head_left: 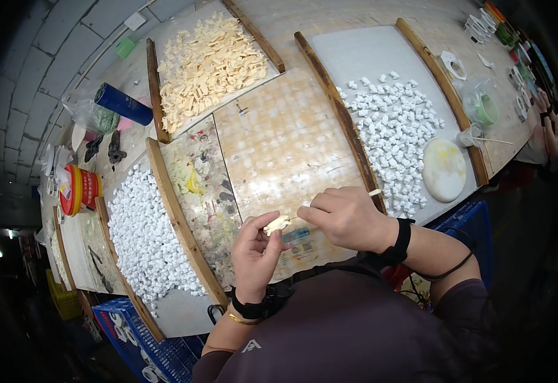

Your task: Manually trimming flash or excess material from small white molded components using a small knife.

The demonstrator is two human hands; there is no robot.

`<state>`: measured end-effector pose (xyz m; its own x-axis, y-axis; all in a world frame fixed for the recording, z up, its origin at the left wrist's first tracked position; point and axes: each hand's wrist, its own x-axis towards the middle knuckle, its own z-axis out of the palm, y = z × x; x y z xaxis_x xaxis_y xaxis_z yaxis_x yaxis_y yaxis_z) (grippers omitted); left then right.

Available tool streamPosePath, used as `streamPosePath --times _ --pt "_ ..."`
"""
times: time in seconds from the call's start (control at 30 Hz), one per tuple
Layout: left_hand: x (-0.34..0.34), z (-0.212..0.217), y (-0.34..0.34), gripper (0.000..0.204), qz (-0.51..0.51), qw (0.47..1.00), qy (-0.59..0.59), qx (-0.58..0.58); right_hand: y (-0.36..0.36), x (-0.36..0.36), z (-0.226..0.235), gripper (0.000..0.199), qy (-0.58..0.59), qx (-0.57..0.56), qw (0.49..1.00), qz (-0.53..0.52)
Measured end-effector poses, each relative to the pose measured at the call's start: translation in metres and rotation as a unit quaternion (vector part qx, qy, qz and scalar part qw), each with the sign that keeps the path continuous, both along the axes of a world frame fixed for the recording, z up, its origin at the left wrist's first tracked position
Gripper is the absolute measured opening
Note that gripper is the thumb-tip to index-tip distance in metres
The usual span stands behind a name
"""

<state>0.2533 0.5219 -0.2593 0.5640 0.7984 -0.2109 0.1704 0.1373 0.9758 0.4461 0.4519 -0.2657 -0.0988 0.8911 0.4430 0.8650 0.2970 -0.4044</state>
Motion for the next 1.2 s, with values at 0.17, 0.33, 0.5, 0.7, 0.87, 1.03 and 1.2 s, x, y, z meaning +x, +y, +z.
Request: streamPosePath --times 0.17,0.33,0.5,0.7,0.87,1.03,1.2 --pt "0.0 -0.004 0.002 0.024 -0.013 0.999 -0.027 0.039 -0.002 -0.002 0.003 0.024 -0.01 -0.01 1.0 0.006" --pt "0.0 -0.004 0.001 0.023 -0.024 0.997 -0.026 0.063 0.002 0.004 0.004 0.023 0.002 -0.048 0.998 0.05" --pt "-0.003 -0.006 0.003 0.022 -0.048 0.995 -0.011 0.089 0.006 0.012 0.007 0.019 0.022 -0.124 0.987 0.102" --pt "-0.003 -0.006 0.002 0.023 -0.055 0.994 -0.013 0.099 0.011 0.016 0.004 0.019 0.068 -0.164 0.975 0.131" --pt "-0.004 -0.007 0.002 0.023 -0.081 0.991 0.0 0.106 0.016 0.025 0.003 0.017 0.128 -0.208 0.955 0.165" --pt "-0.004 -0.004 0.002 0.023 -0.077 0.996 -0.003 0.045 0.013 0.028 -0.003 0.016 0.12 -0.114 0.974 0.157" --pt "-0.004 -0.008 0.002 0.024 -0.048 0.998 -0.02 0.017 0.001 0.015 -0.009 0.019 0.063 -0.029 0.996 0.059"
